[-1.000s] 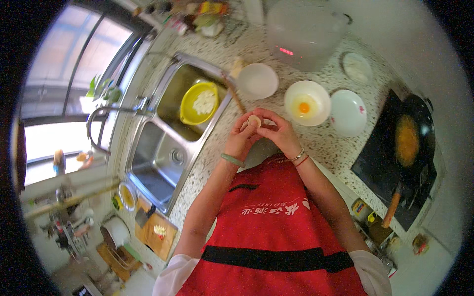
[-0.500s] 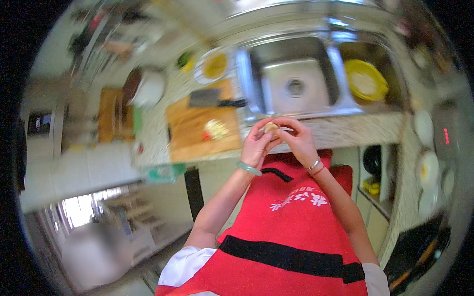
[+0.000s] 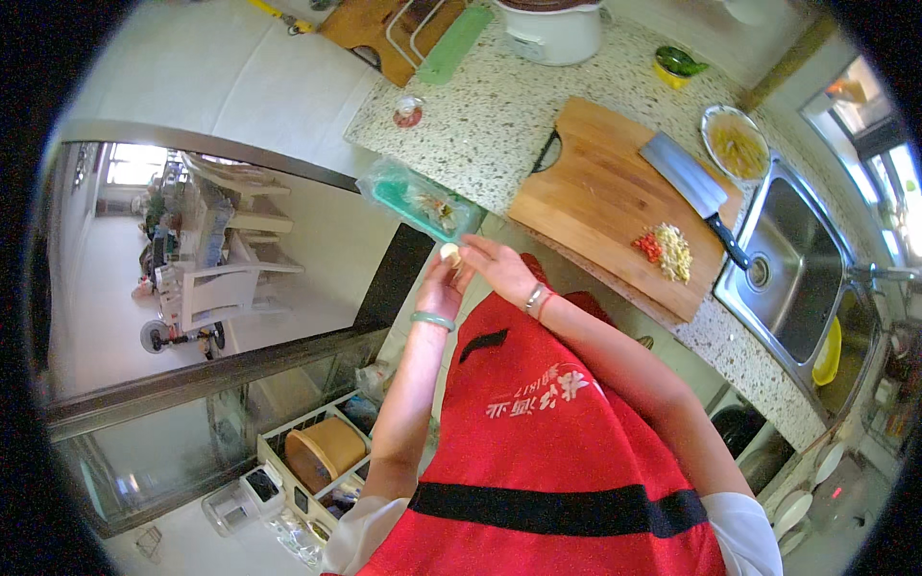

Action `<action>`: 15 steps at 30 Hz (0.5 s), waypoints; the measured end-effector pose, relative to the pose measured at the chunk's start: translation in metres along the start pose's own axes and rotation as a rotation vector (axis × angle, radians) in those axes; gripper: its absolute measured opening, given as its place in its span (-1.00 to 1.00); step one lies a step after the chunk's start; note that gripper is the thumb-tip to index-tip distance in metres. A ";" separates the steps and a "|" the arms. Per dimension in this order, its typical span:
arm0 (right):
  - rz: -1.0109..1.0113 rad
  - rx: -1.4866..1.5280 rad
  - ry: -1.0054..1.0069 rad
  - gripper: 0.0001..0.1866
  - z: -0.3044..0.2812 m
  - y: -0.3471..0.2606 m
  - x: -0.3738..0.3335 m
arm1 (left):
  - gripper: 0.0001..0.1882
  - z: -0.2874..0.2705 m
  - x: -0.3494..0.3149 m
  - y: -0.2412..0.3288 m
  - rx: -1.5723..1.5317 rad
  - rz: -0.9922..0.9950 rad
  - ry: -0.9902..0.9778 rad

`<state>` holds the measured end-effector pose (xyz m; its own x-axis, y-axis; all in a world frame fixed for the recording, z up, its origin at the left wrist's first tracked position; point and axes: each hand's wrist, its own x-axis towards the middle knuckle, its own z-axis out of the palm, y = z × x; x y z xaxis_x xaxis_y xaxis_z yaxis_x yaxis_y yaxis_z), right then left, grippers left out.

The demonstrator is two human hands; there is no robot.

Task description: The person stir-fries ingredients in a wok, adds water from a bowl, and then adds salt. They crack an egg into a bowl and whisk it with chopsticks while the food continues to cook in the wok.

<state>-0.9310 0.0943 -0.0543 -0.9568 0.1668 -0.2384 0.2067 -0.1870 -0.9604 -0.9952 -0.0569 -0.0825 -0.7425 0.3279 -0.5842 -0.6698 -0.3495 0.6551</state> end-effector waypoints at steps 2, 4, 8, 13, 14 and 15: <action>-0.027 -0.012 -0.018 -0.44 0.020 0.006 0.024 | -0.70 -0.026 0.030 0.019 -0.049 0.037 -0.054; -0.061 -0.023 0.006 -0.42 0.031 0.008 0.035 | -0.72 -0.028 0.053 0.040 -0.050 0.090 -0.136; 0.073 0.149 0.010 -0.45 0.022 0.000 0.027 | -0.57 -0.019 0.072 0.056 0.077 0.116 -0.001; 0.156 0.430 0.135 -0.48 -0.019 -0.003 -0.004 | -0.57 0.026 0.040 0.014 0.146 -0.028 -0.099; 0.151 0.469 0.186 -0.51 -0.028 -0.010 -0.015 | -0.61 0.038 0.032 0.001 0.149 -0.060 -0.130; 0.149 0.491 0.201 -0.53 -0.037 -0.011 -0.024 | -0.63 0.047 0.025 -0.007 0.156 -0.094 -0.163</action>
<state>-0.9029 0.1286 -0.0440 -0.8565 0.2768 -0.4356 0.1707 -0.6445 -0.7453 -1.0082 -0.0045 -0.0791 -0.6565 0.4947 -0.5694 -0.7171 -0.1752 0.6746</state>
